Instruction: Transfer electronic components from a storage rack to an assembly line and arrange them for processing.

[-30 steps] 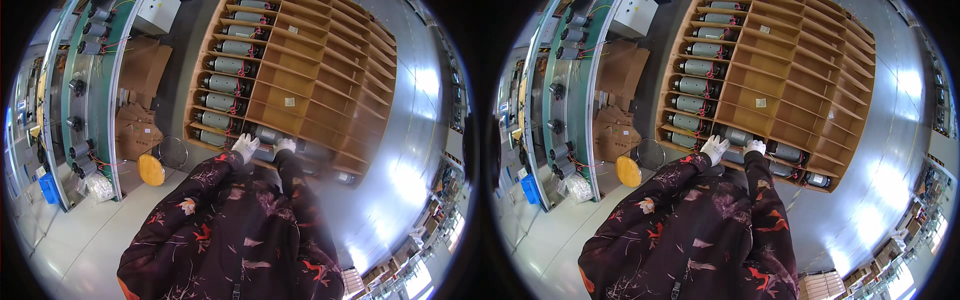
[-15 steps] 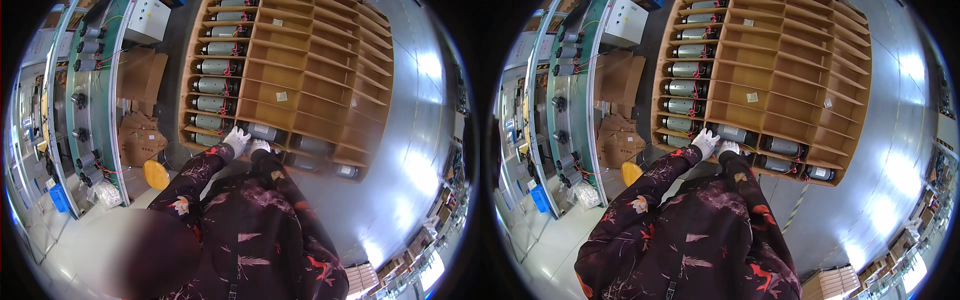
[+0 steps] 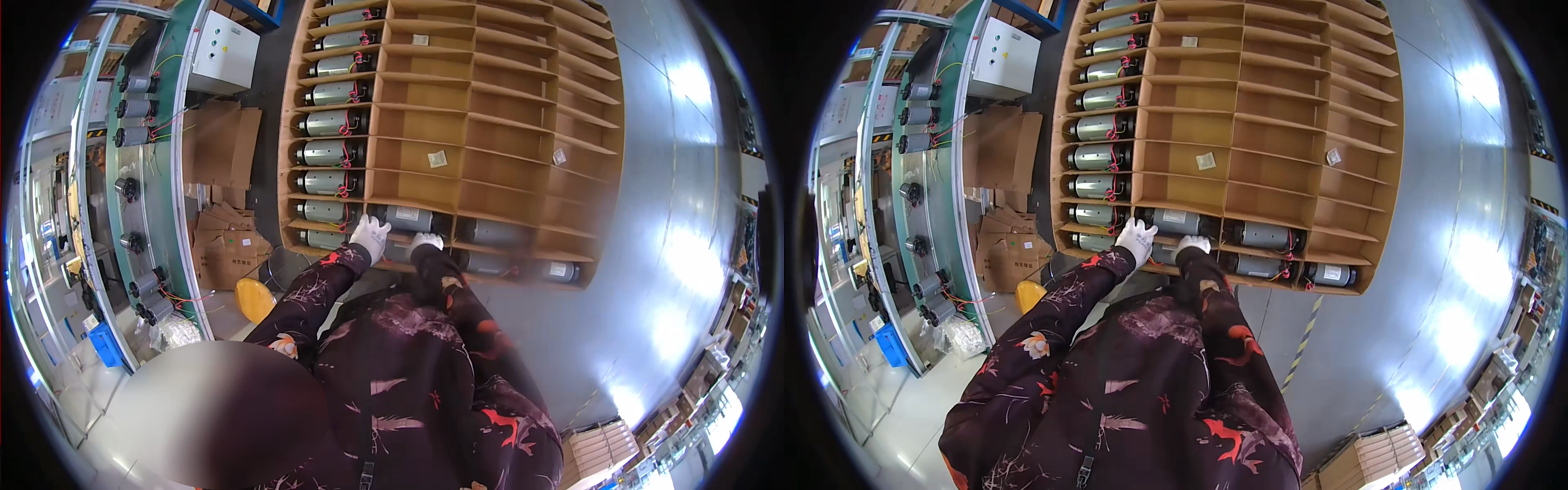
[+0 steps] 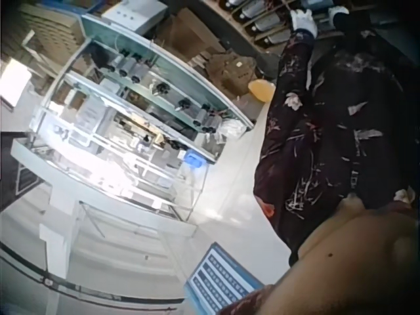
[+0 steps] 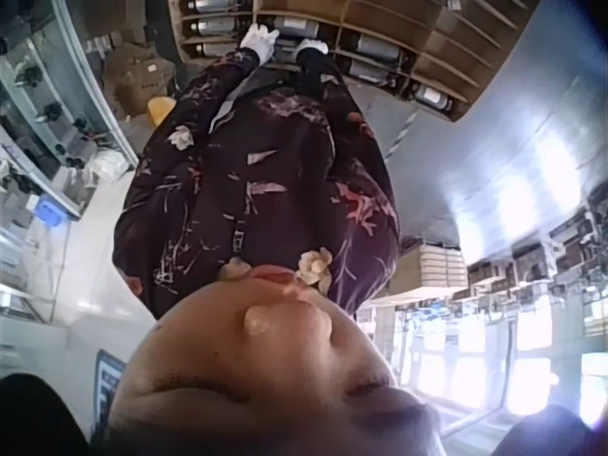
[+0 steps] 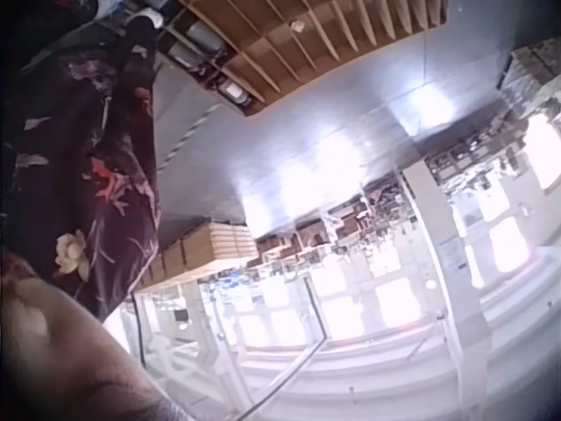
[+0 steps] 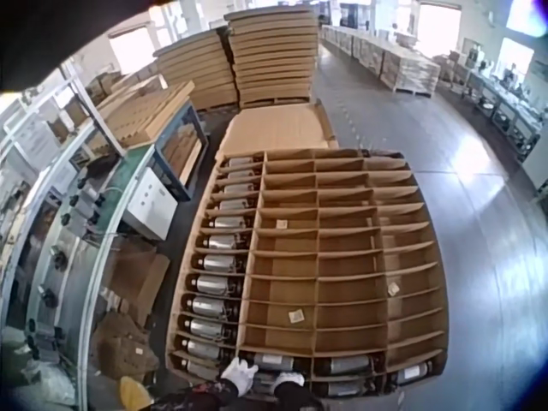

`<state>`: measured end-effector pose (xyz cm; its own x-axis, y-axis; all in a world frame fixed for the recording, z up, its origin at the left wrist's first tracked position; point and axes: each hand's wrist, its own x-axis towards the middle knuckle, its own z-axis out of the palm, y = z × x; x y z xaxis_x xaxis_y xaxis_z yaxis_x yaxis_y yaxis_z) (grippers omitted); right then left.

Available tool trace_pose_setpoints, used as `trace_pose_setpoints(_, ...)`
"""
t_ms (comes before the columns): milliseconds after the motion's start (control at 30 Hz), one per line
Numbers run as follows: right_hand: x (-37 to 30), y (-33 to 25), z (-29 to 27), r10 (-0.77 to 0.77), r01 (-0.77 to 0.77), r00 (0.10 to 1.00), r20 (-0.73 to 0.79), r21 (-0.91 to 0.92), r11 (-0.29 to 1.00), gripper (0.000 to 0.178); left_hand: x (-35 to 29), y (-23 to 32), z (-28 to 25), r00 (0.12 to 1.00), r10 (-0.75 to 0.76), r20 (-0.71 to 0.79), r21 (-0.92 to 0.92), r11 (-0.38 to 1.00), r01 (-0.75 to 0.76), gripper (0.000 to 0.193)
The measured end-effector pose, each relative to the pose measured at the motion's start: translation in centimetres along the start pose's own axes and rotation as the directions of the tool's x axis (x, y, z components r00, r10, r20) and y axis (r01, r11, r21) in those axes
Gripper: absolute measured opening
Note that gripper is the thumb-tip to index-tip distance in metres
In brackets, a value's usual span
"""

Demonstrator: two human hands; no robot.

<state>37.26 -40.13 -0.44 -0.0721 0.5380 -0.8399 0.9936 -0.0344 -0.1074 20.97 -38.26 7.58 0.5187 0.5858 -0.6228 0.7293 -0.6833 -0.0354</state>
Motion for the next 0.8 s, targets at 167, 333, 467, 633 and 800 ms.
trace_pose_setpoints(167, -2.2, 2.4, 1.2, -0.177, 0.168, 0.969, -0.175, -0.063, 0.984, 0.034, 0.1, 1.0, 1.7, 0.995, -0.097, -0.021, -0.139, 0.986, 0.093, 0.034)
trace_pose_setpoints(333, -5.8, 7.1, -2.4, 0.153, -0.073, 0.953, -0.262, 0.291, 0.954, 0.034, -3.7, 2.0, 2.7, 0.960, -0.185, -0.209, -0.361, 0.927, 0.100, 0.042)
trace_pose_setpoints(467, -4.8, 11.7, 1.6, 0.078, -0.021, 0.952, -0.295, 0.193, 0.981, 0.041, -7.3, 4.7, 5.4, 0.929, -0.344, -0.136, -0.684, 0.711, 0.163, 0.042)
trace_pose_setpoints(633, -2.6, 9.2, 0.4, -0.019, 0.057, 0.967, -0.256, 0.141, 0.988, 0.033, -13.2, 2.5, 13.9, 0.722, -0.663, 0.198, -0.801, 0.315, 0.509, 0.044)
trace_pose_setpoints(800, -0.7, 10.5, 2.6, -0.181, 0.210, 0.903, -0.391, 0.032, 0.977, 0.039, -20.0, 3.9, 23.0, 0.383, -0.785, 0.486, -0.833, -0.284, 0.475, 0.038)
